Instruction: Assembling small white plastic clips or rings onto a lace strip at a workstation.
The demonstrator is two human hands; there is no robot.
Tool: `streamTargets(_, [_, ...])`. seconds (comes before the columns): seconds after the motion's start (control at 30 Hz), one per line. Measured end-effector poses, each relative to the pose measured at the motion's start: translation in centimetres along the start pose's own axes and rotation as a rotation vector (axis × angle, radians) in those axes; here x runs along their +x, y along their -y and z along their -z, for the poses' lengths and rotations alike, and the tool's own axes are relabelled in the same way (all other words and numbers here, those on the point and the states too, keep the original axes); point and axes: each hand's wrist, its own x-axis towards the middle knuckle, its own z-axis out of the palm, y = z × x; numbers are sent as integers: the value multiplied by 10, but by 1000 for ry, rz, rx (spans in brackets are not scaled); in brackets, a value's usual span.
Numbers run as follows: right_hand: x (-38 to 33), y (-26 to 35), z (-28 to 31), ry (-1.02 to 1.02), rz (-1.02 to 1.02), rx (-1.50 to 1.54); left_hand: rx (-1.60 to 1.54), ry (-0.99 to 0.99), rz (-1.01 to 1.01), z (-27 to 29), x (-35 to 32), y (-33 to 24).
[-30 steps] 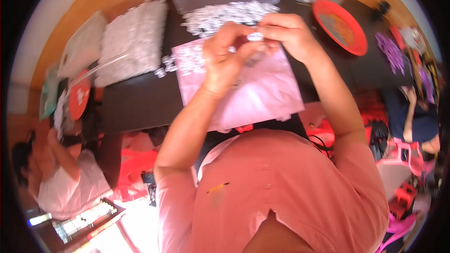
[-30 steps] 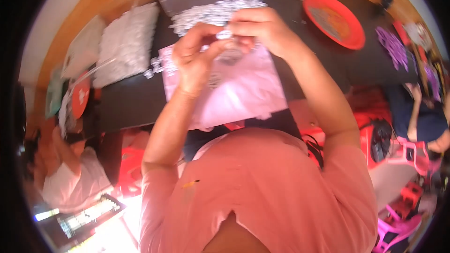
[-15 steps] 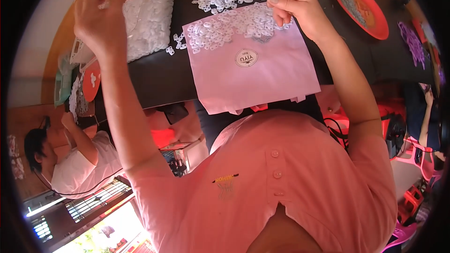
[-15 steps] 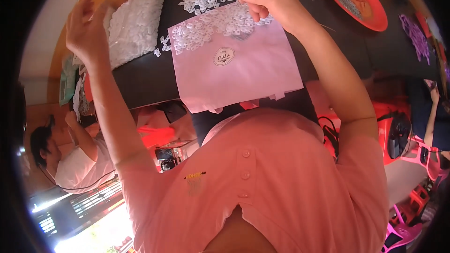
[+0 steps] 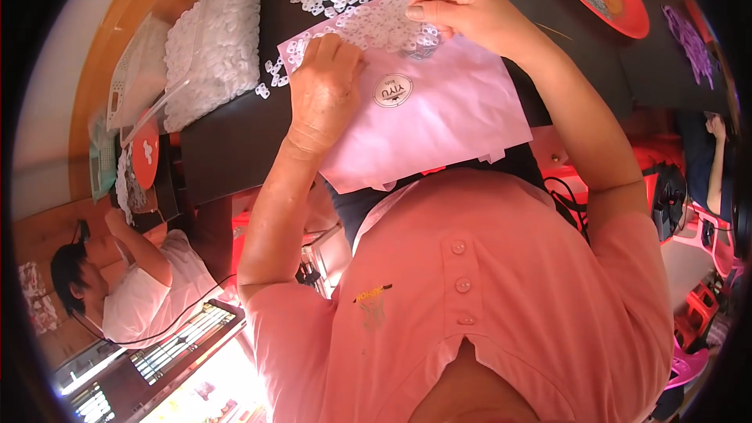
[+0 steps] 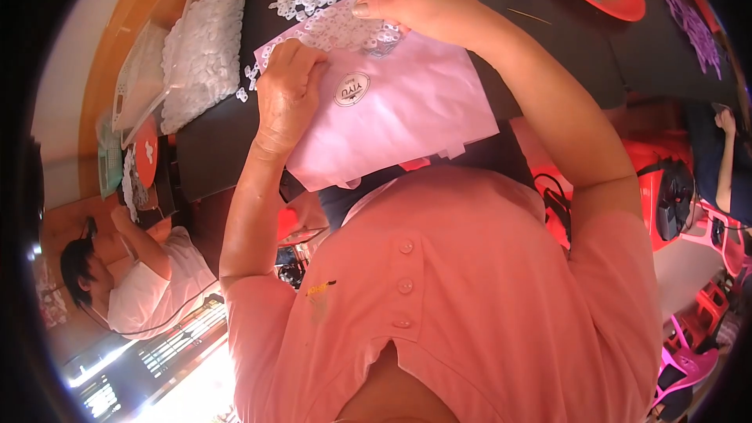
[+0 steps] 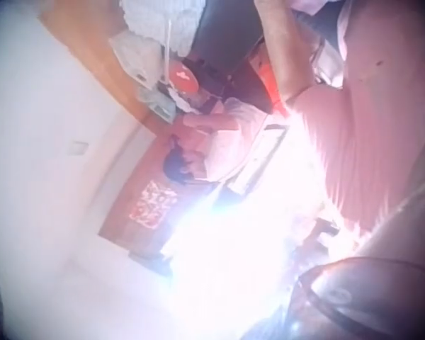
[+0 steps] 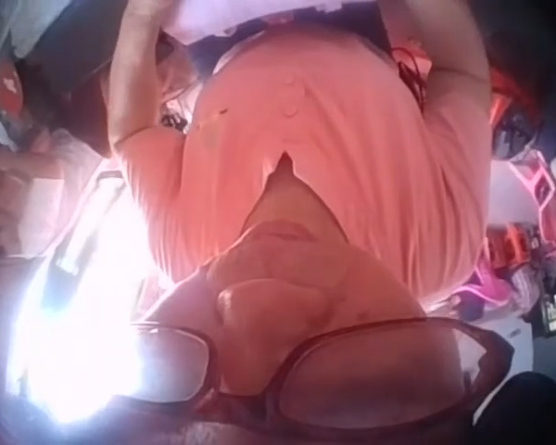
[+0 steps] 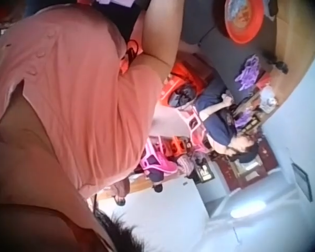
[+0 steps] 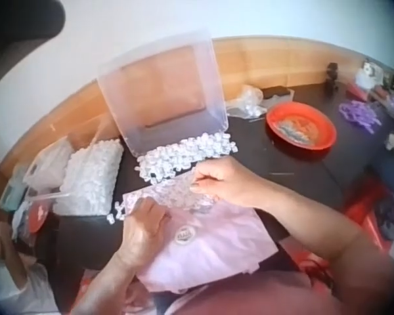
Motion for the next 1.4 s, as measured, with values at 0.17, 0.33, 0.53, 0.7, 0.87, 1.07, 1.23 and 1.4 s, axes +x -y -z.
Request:
streamTargets(0.17, [0,0,3,-26,-4,-94,-34,-9,0,0,9,-15])
streamTargets(0.33, [0,-8,2,-79,131,-155,-222,49,-53,-14,26,-24])
streamTargets(0.53, [-2,-7,3,-45,173,-238,-200,24,-61,-21,25,-17])
streamTargets(0.7, [-4,-1,3,-43,185,-303,-464,-3,139,-12,21,-16])
streamTargets(0.87, [-7,1,-2,-41,205,-202,-1060,75,760,18,32,-32])
streamTargets(1.07, [-8,9,-14,-44,326,-70,-1408,127,880,17,36,-36])
streamTargets(1.23, [-9,7,-14,-31,294,160,-1640,144,883,10,38,-35])
streamTargets(1.4, [-8,4,-12,-32,215,187,-1659,85,945,6,38,-40])
